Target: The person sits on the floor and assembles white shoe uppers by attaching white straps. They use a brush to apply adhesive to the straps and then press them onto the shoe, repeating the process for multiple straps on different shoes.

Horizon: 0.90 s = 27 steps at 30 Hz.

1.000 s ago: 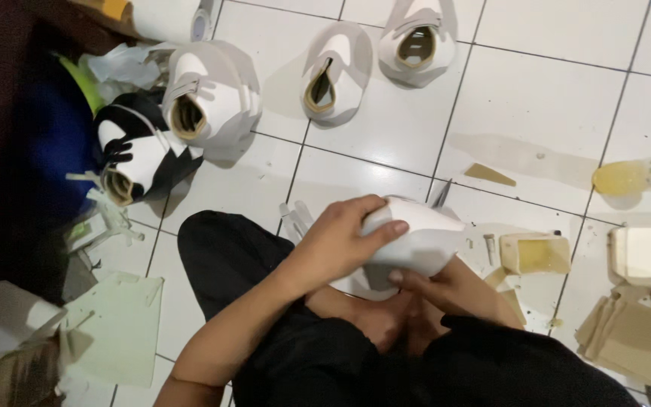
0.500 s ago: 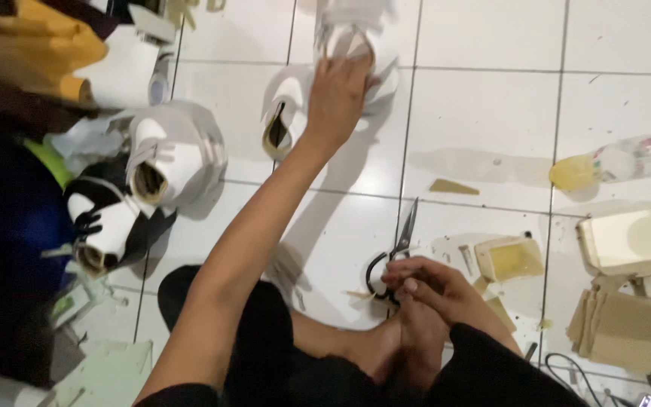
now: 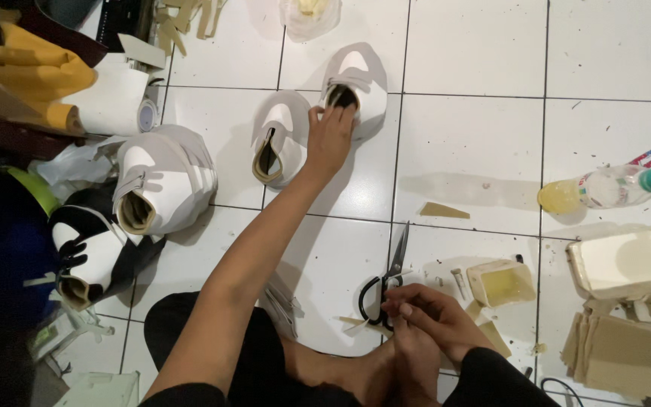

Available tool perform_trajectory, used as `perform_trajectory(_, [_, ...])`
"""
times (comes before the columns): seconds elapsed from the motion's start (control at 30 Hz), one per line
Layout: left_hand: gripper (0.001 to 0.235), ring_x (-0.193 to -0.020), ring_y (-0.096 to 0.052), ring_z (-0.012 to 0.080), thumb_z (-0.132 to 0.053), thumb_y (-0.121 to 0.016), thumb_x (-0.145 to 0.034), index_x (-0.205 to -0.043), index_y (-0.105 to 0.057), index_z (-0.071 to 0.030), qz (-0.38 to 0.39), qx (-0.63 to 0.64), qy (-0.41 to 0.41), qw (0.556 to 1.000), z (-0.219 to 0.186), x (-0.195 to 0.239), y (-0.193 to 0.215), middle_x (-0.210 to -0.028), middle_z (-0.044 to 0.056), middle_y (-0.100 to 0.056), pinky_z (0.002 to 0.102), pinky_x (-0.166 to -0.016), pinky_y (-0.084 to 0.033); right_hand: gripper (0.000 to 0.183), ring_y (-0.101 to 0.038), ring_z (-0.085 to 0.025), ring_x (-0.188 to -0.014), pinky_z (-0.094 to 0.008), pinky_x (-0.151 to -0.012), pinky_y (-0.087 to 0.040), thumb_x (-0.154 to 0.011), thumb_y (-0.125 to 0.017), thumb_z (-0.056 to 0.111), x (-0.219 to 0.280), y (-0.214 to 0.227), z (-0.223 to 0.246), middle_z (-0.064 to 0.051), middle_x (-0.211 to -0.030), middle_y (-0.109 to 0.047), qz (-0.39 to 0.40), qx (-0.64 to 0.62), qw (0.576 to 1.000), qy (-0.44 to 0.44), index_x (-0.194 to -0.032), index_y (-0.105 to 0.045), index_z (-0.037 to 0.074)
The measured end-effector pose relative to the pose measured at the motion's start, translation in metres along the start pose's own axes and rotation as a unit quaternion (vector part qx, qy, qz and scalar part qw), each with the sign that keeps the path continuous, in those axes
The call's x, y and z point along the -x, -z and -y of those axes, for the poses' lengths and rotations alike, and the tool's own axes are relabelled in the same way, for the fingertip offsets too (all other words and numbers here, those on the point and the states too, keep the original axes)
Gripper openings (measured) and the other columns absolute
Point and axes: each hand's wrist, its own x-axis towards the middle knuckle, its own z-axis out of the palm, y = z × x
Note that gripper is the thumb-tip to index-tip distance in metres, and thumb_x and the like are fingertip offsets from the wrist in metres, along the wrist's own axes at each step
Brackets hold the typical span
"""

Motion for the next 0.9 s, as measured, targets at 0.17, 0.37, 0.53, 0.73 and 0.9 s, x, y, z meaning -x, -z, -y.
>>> perform_trajectory(0.17, [0.035,-0.096,-0.053,0.0279,-0.046,-0.06,-0.081,-0.112,-0.05,-0.033,0.096,-0.071,0.003,0.993,0.006,-0.013,-0.034,-0.097,0.003,-0.058,0.059,-0.085,-0.028,0.031,-0.071,-0.024,-0.096,-0.033,-0.088,-0.054,-0.083,-0.061,0.014,0.002,0.006,-0.003,-0.018,-0.097,-0.078,-0.003,0.055,0.998,0.033,-0.108,-0.069,-0.002])
perform_trajectory(0.37, [0.032,-0.084,-0.061,0.0251,-0.021,-0.06,-0.065,-0.097,-0.058,-0.021,0.167,-0.016,0.087,0.982,0.012,-0.03,-0.048,-0.077,0.0,-0.066,0.058,-0.101,-0.021,0.03,-0.07,-0.023,-0.099,-0.032,-0.094,-0.049,-0.085,-0.058,0.013,-0.003,0.007,0.0,-0.017,-0.099,-0.079,-0.038,0.123,0.992,-0.002,-0.109,-0.07,-0.001])
perform_trajectory(0.53, [0.017,-0.1,-0.06,0.023,-0.01,-0.057,-0.082,-0.095,-0.055,-0.019,-0.001,0.048,0.147,0.988,-0.002,-0.053,0.08,-0.1,-0.002,-0.069,0.052,-0.099,-0.028,0.03,-0.07,-0.026,-0.096,-0.033,-0.092,-0.048,-0.084,-0.06,0.014,-0.006,0.0,0.011,-0.019,-0.099,-0.079,-0.067,0.136,0.988,-0.027,-0.109,-0.071,-0.001])
perform_trajectory(0.73, [0.04,-0.089,-0.06,0.0248,0.001,-0.053,-0.064,-0.101,-0.055,-0.013,-0.105,-0.06,0.078,0.99,0.012,0.026,0.306,-0.092,0.0,-0.061,0.041,-0.083,-0.034,0.029,-0.067,-0.028,-0.1,-0.039,-0.092,-0.051,-0.085,-0.058,0.012,0.003,-0.024,0.017,-0.022,-0.102,-0.076,-0.062,0.108,0.992,-0.013,-0.108,-0.07,-0.002])
perform_trajectory(0.9, [0.033,-0.118,-0.042,0.0379,-0.001,-0.058,-0.069,-0.102,-0.055,-0.004,0.049,-0.187,0.212,0.958,0.02,0.105,0.399,-0.123,0.022,-0.048,0.048,-0.084,-0.03,0.033,-0.069,-0.028,-0.096,-0.038,-0.091,-0.052,-0.084,-0.058,0.015,0.006,-0.027,0.012,-0.023,-0.099,-0.078,-0.027,0.128,0.991,-0.008,-0.109,-0.07,-0.002])
